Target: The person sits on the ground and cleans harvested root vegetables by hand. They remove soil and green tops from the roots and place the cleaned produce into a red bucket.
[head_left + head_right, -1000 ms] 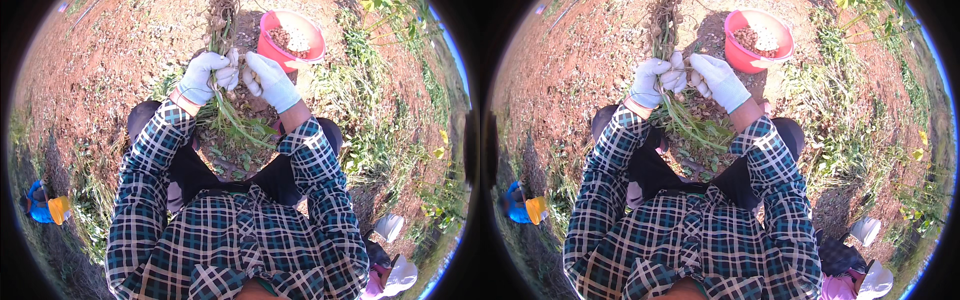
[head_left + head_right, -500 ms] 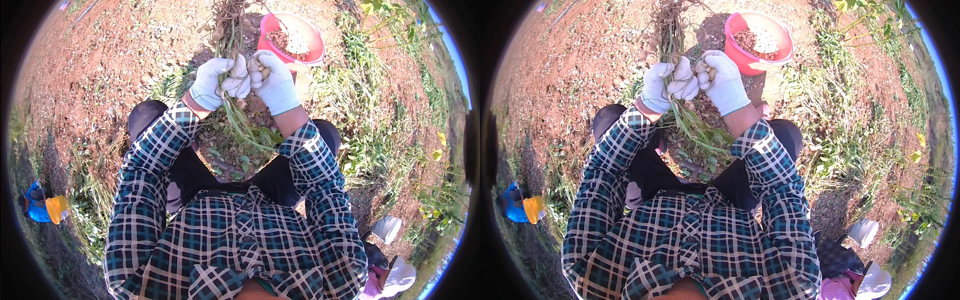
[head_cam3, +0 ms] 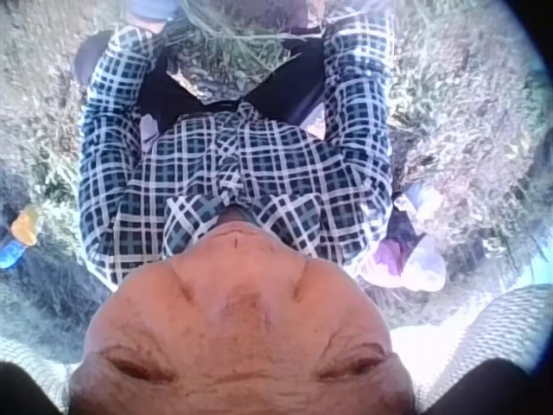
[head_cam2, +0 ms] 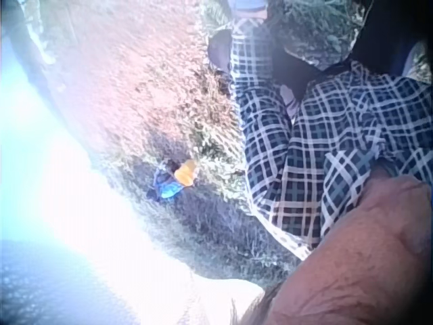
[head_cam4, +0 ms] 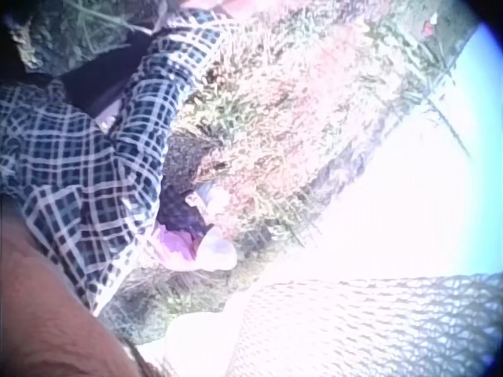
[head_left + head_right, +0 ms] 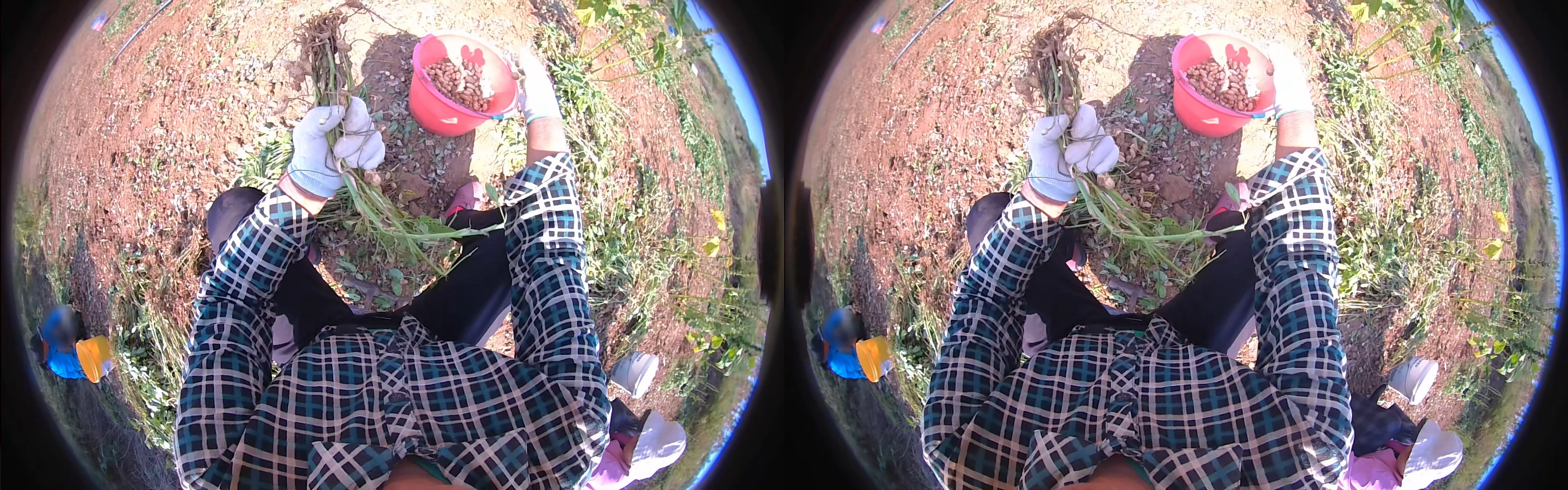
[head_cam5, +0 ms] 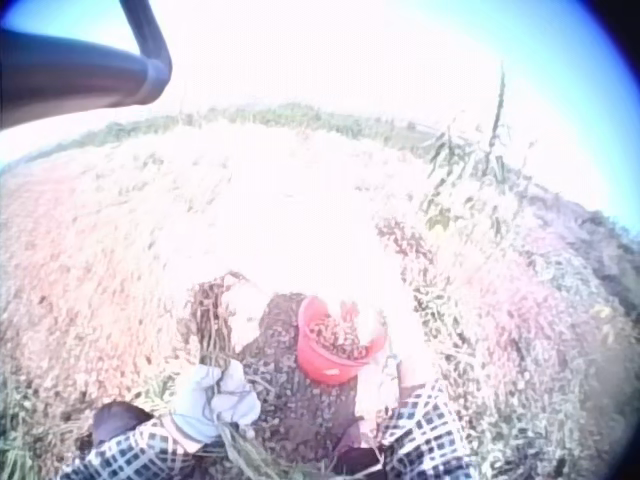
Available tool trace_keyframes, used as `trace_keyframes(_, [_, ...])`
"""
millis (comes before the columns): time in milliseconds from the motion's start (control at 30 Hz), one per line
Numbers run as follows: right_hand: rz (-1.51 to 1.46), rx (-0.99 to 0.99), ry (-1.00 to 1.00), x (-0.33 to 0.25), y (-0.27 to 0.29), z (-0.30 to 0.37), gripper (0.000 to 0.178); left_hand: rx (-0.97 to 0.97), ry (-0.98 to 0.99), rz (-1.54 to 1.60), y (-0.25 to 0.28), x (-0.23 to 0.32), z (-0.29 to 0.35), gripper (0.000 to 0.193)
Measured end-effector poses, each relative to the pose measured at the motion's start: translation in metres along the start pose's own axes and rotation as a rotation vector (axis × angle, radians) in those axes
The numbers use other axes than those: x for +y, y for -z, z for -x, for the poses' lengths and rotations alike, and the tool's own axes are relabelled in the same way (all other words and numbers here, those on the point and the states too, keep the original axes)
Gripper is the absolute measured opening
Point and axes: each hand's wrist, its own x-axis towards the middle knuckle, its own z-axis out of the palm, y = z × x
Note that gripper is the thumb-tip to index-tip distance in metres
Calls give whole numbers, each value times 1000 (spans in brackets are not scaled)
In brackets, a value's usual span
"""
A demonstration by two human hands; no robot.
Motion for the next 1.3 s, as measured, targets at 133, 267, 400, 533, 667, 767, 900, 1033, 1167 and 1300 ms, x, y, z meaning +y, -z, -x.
trace_keyframes(133, [174, 162, 432, 32, 48, -35, 44, -89, 13, 48, -3, -3, -13, 34])
trace_keyframes(267, [-296, -180, 27, -26, -8, 40, 40, -86, -8, 12, -2, 0, -7, 34])
trace_keyframes(400, [302, -597, 297, -54, -42, 112, 38, -138, 17, 47, -2, -1, -8, 34])
trace_keyframes(533, [97, -791, 333, -55, -80, 170, 47, -135, 31, 44, -3, -1, -7, 34])
trace_keyframes(667, [-37, -885, 226, -38, -92, 172, 44, -159, 44, 83, 1, -3, -6, 34])
trace_keyframes(767, [-95, -951, -41, -44, -89, 168, 42, -120, 42, 32, 2, -2, -2, 34])
trace_keyframes(900, [49, -1005, -69, -50, -91, 171, 40, -103, 50, -2, 4, 0, -1, 36])
trace_keyframes(1033, [88, -1096, -73, -53, -99, 181, 39, -43, 44, -22, 2, 2, -1, 36])
trace_keyframes(1167, [26, -923, -54, -45, -101, 177, 36, -19, -33, 3, 5, 3, -2, 33])
trace_keyframes(1300, [-548, -770, -72, -40, -96, 163, 27, 13, -61, 9, 1, 5, -3, 33])
